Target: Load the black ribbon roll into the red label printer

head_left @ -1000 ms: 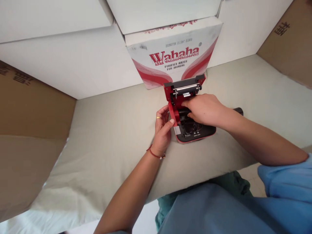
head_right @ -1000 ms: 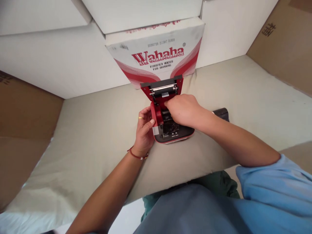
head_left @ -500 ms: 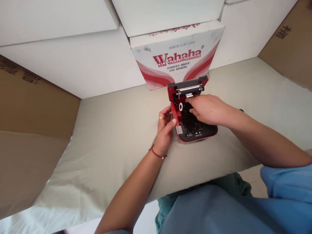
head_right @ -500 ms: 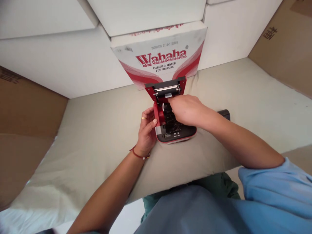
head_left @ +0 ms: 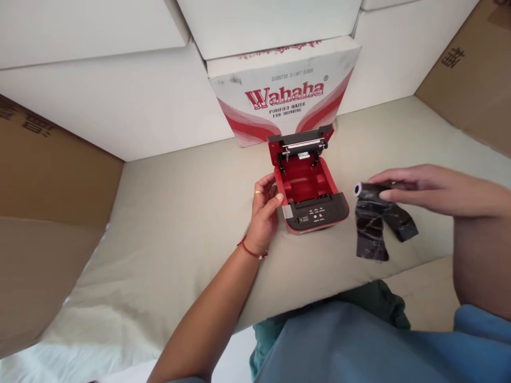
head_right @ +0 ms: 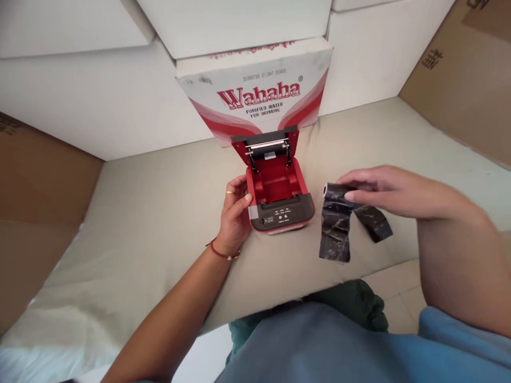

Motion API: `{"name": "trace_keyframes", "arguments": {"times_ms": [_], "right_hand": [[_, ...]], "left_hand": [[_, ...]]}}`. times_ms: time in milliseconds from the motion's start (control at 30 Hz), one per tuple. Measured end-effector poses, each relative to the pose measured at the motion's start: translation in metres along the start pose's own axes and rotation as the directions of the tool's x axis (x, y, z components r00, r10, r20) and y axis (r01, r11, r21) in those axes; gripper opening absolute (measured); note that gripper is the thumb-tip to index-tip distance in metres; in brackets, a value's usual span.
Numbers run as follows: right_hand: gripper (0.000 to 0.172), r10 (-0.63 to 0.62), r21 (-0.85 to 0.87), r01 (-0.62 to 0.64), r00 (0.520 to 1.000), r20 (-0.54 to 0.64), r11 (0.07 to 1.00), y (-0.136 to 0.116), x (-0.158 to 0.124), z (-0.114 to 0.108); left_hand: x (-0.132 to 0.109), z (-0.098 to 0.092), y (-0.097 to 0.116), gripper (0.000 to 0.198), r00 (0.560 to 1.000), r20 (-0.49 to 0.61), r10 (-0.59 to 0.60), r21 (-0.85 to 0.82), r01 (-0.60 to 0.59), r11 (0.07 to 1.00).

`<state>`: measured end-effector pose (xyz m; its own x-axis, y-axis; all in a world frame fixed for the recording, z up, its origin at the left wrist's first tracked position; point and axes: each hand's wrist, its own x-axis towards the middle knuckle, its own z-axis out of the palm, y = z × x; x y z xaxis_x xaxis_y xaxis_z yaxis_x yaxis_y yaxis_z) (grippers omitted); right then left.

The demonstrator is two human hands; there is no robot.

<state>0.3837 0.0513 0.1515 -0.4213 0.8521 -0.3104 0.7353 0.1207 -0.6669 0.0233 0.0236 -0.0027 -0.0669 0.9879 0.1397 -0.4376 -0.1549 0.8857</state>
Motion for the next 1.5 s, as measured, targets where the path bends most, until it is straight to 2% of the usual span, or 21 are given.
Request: {"name": "trace_keyframes", "arguments": {"times_ms": [33, 67, 167, 233, 367, 500, 600, 667, 767, 800, 833, 933, 1000, 1067, 1100, 1167, 1200, 1267, 1367, 1433, 1500], "right_hand": [[0.051, 0.006, 0.007, -0.006, 0.999, 0.034, 1.0, 0.008, 0.008, 0.011], [0.05, 0.013, -0.006, -0.013, 1.0, 0.016, 1.0, 0.012, 0.016, 0.023], [0.05, 0.002, -0.111, -0.029, 0.971, -0.24, 0.993, 0.008, 0.029, 0.062], [0.052, -0.024, -0.056, 0.006, 0.945, -0.326, 0.998, -0.007, 0.027, 0.084], [0.06, -0.059, 0.197, 0.113, 0.964, -0.259, 0.974, -0.041, 0.019, 0.113], [0.055, -0.096, 0.307, 0.177, 0.961, -0.26, 0.935, -0.052, 0.029, 0.121], [0.06, -0.11, 0.386, 0.201, 0.963, -0.246, 0.9, -0.04, 0.036, 0.112], [0.06, -0.097, 0.344, 0.219, 0.937, -0.336, 0.913, -0.024, 0.036, 0.098], [0.044, -0.094, 0.037, 0.137, 0.826, -0.556, 0.99, 0.011, 0.035, 0.067], [0.041, -0.118, -0.094, 0.077, 0.81, -0.575, 0.993, 0.024, 0.036, 0.056], [0.041, -0.137, -0.206, 0.024, 0.821, -0.555, 0.978, 0.035, 0.038, 0.047], [0.043, -0.115, -0.361, -0.022, 0.929, -0.353, 0.932, 0.064, 0.04, 0.029], [0.043, -0.091, -0.351, -0.002, 0.964, -0.248, 0.936, 0.075, 0.036, 0.024], [0.045, -0.105, -0.334, 0.025, 0.969, -0.225, 0.942, 0.084, 0.028, 0.023], [0.047, -0.119, -0.333, 0.036, 0.966, -0.23, 0.942, 0.088, 0.023, 0.023], [0.054, -0.132, -0.338, 0.051, 0.966, -0.222, 0.94, 0.095, 0.016, 0.025], [0.055, -0.129, -0.341, 0.05, 0.968, -0.213, 0.939, 0.097, 0.013, 0.026], [0.053, -0.114, -0.353, 0.037, 0.973, -0.202, 0.935, 0.099, 0.011, 0.028], [0.045, -0.107, -0.352, 0.027, 0.972, -0.21, 0.936, 0.089, 0.004, 0.018], [0.04, -0.128, -0.306, 0.065, 0.973, -0.193, 0.95, 0.079, -0.011, -0.003], [0.036, -0.181, -0.238, 0.14, 0.97, -0.16, 0.961, 0.067, -0.037, -0.033]], "left_hand": [[0.0, 0.0, 0.0, 0.057, 1.0, 0.001, 0.0, 0.006, 0.0, 1.0], [0.0, -0.001, 0.0, 0.057, 1.0, 0.002, 0.003, 0.015, -0.003, 1.0], [-0.002, -0.001, 0.0, 0.054, 1.0, -0.004, 0.025, 0.038, -0.025, 0.999], [-0.005, -0.001, 0.0, 0.053, 0.999, -0.008, 0.034, 0.056, -0.033, 0.998], [-0.011, 0.001, 0.003, 0.062, 0.999, 0.031, -0.009, 0.102, 0.006, 0.995], [-0.013, 0.002, 0.008, 0.07, 0.999, 0.039, -0.025, 0.087, 0.021, 0.996], [-0.014, 0.0, 0.009, 0.067, 0.999, 0.009, 0.032, 0.172, -0.033, 0.984], [-0.017, -0.001, 0.01, 0.063, 0.996, -0.024, 0.086, 0.262, -0.077, 0.962], [-0.023, 0.002, 0.013, 0.054, 0.985, -0.09, 0.146, 0.393, -0.099, 0.914], [-0.025, 0.004, 0.015, 0.049, 0.977, -0.126, 0.172, 0.443, -0.1, 0.891], [-0.027, 0.007, 0.019, 0.044, 0.964, -0.168, 0.206, 0.497, -0.097, 0.862], [-0.039, 0.016, 0.04, 0.029, 0.902, -0.267, 0.338, 0.65, -0.091, 0.755], [-0.054, 0.02, 0.058, 0.021, 0.9, -0.19, 0.393, 0.723, -0.143, 0.676], [-0.077, 0.018, 0.072, 0.022, 0.943, 0.036, 0.331, 0.792, -0.229, 0.567], [-0.091, 0.016, 0.075, 0.033, 0.94, 0.164, 0.299, 0.832, -0.295, 0.47], [-0.124, 0.01, 0.075, 0.071, 0.901, 0.371, 0.225, 0.874, -0.421, 0.243], [-0.14, 0.006, 0.072, 0.082, 0.889, 0.424, 0.176, 0.881, -0.449, 0.148], [-0.169, 0.0, 0.062, 0.088, 0.886, 0.452, 0.108, 0.891, -0.455, 0.007], [-0.196, -0.005, 0.052, 0.071, 0.86, 0.505, -0.069, 0.859, -0.509, -0.058], [-0.204, -0.007, 0.051, 0.061, 0.837, 0.532, -0.125, 0.837, -0.542, -0.067], [-0.208, -0.008, 0.053, 0.055, 0.825, 0.55, -0.127, 0.826, -0.56, -0.064]]}}
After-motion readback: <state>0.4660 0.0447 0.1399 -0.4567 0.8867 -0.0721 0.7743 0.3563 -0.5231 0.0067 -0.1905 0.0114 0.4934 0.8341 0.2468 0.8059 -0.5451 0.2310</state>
